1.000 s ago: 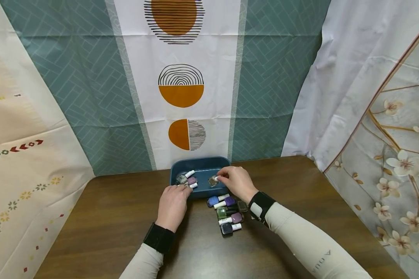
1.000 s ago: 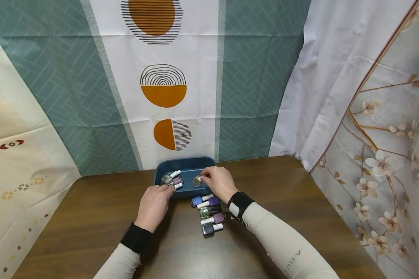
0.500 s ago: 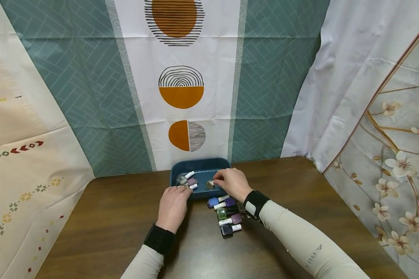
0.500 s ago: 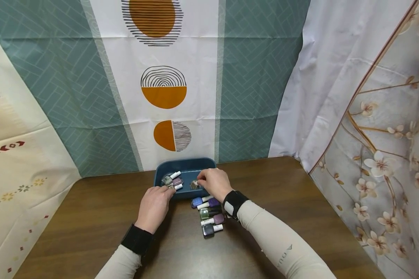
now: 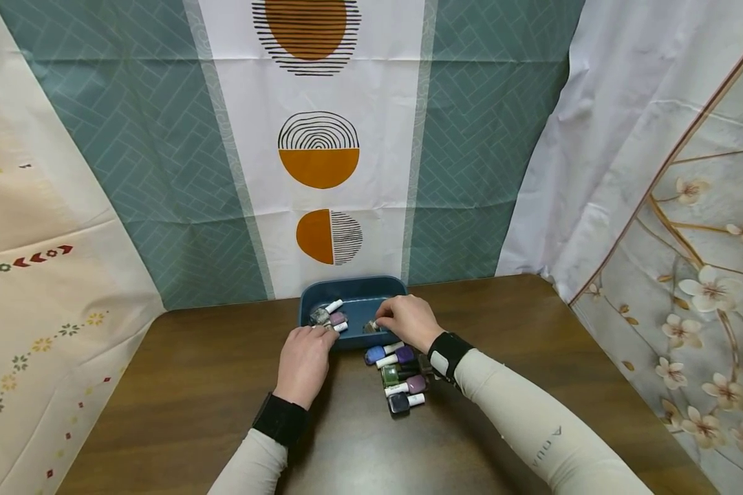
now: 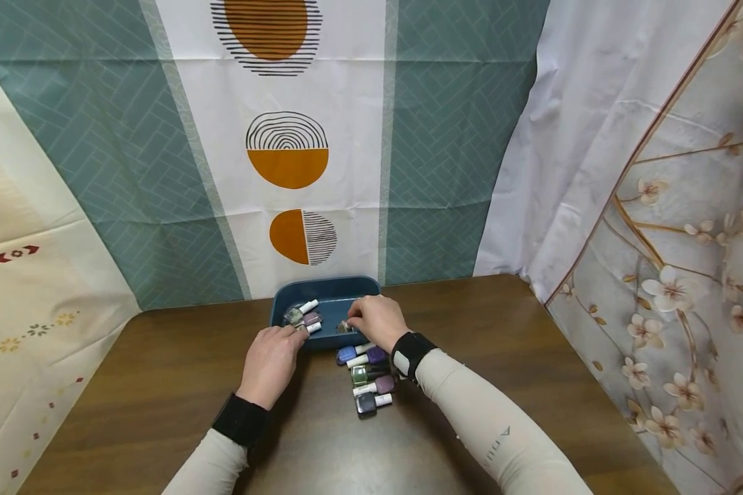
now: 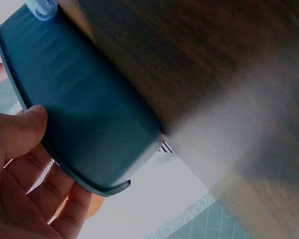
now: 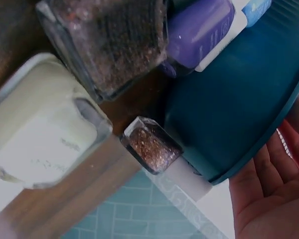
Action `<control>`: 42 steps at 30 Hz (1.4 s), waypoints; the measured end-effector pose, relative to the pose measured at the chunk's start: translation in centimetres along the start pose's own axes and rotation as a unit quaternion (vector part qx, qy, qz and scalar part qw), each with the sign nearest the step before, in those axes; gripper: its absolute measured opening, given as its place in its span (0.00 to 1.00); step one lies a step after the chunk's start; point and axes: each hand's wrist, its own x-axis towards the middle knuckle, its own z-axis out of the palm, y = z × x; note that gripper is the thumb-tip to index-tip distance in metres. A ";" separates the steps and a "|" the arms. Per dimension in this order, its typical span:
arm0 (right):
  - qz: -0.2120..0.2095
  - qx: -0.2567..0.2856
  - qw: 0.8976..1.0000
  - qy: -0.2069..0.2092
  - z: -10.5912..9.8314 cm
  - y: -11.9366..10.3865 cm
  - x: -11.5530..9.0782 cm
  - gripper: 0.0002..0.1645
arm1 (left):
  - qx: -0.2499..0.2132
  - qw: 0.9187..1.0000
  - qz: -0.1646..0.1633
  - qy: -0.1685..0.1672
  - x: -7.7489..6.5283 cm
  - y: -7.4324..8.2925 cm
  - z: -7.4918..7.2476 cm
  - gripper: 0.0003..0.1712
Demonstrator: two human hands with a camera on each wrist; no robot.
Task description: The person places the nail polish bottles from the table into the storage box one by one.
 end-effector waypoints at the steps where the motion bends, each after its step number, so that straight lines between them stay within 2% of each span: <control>1: -0.004 -0.007 1.000 -0.003 -0.1 -0.1 0.0 0.05 | 0.000 1.000 0.003 0.004 0.0 0.0 0.0 0.15; 6: -0.061 -0.068 0.996 -0.022 -0.6 0.0 0.2 0.03 | 0.005 1.000 0.020 0.019 -0.1 -0.2 0.0 0.13; 9: -0.102 -0.104 0.989 -0.038 -1.0 0.2 0.6 0.05 | 0.012 1.000 0.022 0.014 -0.1 -0.3 -0.1 0.14; 12: -0.123 -0.127 0.983 -0.055 -1.4 0.4 1.0 0.07 | 0.018 0.999 0.027 0.006 -0.1 -0.4 -0.1 0.14; 20: -0.131 -0.144 0.977 -0.081 -1.7 0.9 1.6 0.04 | 0.023 0.999 0.045 -0.007 0.0 -0.6 -0.1 0.14; 34: -0.134 -0.171 0.969 -0.114 -1.9 0.2 2.2 0.04 | 0.011 0.999 0.029 -0.015 -0.1 -0.4 -0.4 0.13; 42: -0.139 -0.180 0.965 -0.133 -1.9 0.4 2.4 0.04 | -0.001 0.999 0.032 -0.027 0.2 -0.6 -0.2 0.13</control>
